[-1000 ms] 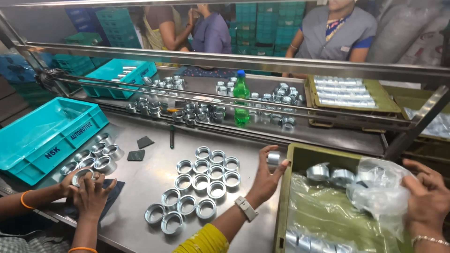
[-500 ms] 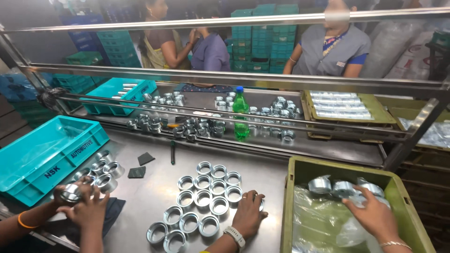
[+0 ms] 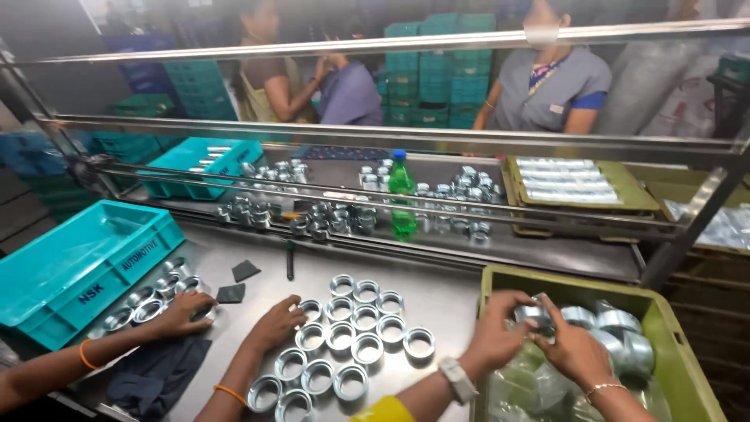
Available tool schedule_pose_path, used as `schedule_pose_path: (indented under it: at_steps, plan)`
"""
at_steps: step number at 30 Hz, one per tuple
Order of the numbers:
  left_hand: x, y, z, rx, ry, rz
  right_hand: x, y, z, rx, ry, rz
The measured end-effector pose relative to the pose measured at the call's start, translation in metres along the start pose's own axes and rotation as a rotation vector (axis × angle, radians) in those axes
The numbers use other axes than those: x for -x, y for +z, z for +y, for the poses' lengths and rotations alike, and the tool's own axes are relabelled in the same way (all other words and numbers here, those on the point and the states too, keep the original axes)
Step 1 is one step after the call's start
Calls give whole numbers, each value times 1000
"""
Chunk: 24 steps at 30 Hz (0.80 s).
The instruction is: The person places metal rings into plastic bags and then stacks the bags into a crate.
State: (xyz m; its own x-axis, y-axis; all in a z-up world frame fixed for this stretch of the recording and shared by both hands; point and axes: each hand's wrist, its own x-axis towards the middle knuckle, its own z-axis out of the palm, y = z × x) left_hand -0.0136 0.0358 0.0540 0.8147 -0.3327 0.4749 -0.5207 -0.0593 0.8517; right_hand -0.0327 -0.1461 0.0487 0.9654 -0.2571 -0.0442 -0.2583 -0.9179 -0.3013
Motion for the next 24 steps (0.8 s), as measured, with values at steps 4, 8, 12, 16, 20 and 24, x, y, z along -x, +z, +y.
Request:
schedule_pose_path:
  at_steps: [4,8,12,16,20,24]
  plan:
    - [8,78,-99,101,-371,-258,-63,51,38,62,24,-8]
    - [-6,68,-71,160,-655,-50,-37,36,18,118,57,-28]
    - [-15,90,-132,383,-943,-108,-75,89,79,-112,28,104]
    - [-13,70,-109,1002,-886,-281,-52,64,71,-146,34,-67]
    - [-12,70,-110,1058,-824,-317,-40,78,70,-550,35,-38]
    - [-9,31,-21,818,-886,-228,-59,104,100,-939,-97,-10]
